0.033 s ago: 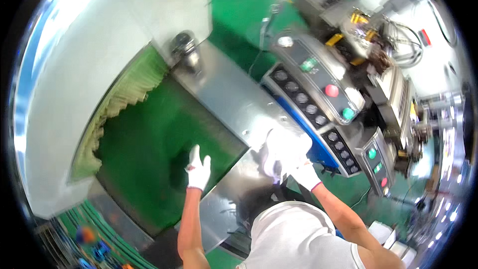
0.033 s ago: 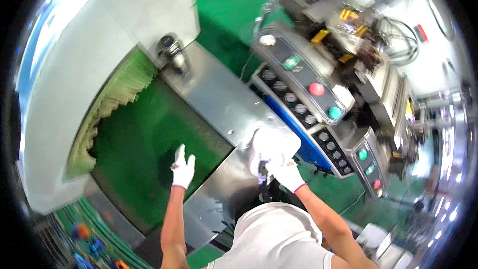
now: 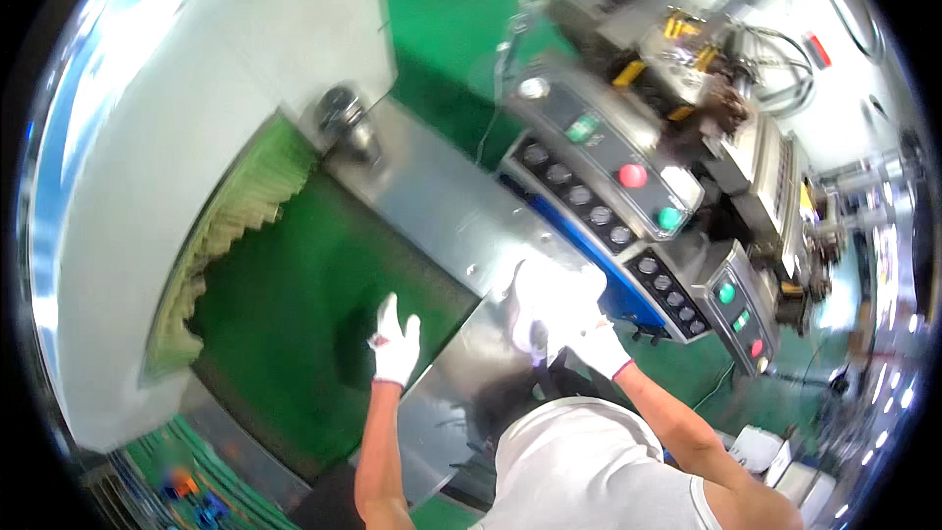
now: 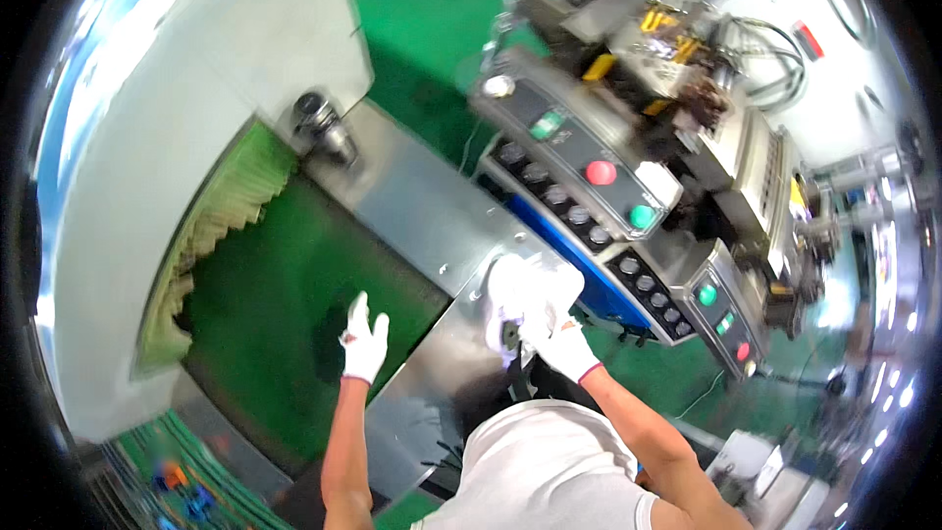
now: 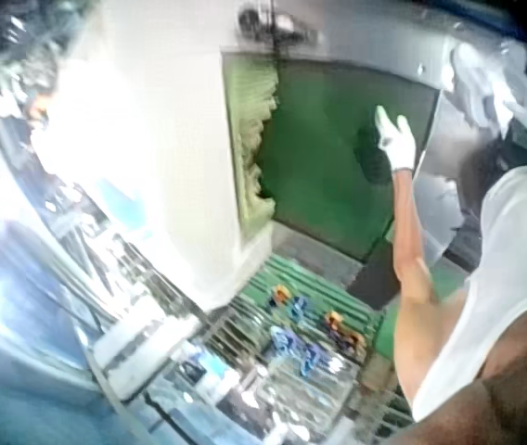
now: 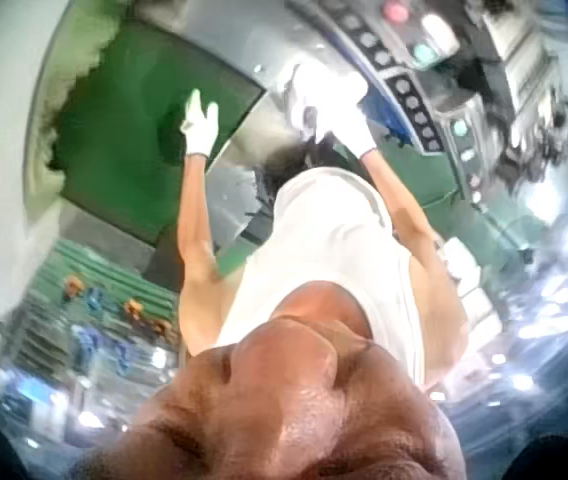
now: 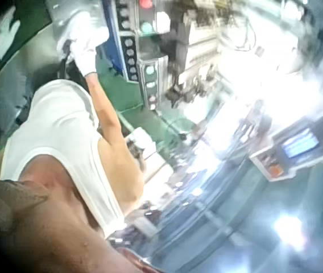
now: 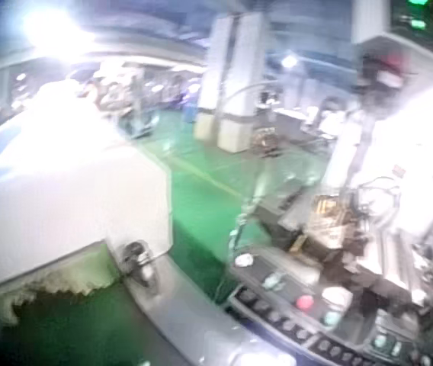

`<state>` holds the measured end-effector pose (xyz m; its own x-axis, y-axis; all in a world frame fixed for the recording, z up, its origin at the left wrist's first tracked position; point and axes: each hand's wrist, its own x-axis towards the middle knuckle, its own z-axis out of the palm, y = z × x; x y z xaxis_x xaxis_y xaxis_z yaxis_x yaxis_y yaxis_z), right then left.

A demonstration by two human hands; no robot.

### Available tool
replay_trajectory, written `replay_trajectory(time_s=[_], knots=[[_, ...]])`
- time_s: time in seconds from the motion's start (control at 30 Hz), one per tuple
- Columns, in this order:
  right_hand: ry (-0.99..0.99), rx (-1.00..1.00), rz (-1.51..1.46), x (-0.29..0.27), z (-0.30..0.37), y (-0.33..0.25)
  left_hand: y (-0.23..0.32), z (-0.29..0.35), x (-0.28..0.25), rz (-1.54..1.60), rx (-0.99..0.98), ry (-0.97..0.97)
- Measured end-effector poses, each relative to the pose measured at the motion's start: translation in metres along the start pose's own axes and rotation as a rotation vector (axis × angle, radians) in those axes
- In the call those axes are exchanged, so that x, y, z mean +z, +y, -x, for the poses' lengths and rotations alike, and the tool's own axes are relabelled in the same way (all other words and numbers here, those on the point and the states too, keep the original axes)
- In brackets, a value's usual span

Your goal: The person repeatedly picks up white sneakers from a conveyor belt, places them into an industrial lasting or pressing machine, and then removes them to place them on a secondary conveyor belt.

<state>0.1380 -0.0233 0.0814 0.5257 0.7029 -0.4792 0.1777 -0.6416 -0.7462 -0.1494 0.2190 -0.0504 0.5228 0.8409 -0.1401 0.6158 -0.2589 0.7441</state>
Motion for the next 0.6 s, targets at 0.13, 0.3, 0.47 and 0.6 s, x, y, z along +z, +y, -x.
replay_trajectory(time_s=[0.13, 0.3, 0.47, 0.6], knots=[[0.075, -0.051, -0.065, -0.043, 0.035, 0.013, 0.152, -0.032, -0.011, 0.201, 0.124, -0.136], [-0.060, -0.131, -0.661, -0.125, 0.079, -0.027, 0.326, -0.087, 0.006, 0.197, 0.598, -0.141], [-0.159, -0.400, -0.911, -0.205, 0.090, -0.024, 0.473, -0.153, 0.058, 0.046, 0.854, -0.129], [-0.140, -0.474, -0.963, -0.257, 0.090, -0.015, 0.535, -0.242, 0.129, -0.094, 0.959, -0.101]])
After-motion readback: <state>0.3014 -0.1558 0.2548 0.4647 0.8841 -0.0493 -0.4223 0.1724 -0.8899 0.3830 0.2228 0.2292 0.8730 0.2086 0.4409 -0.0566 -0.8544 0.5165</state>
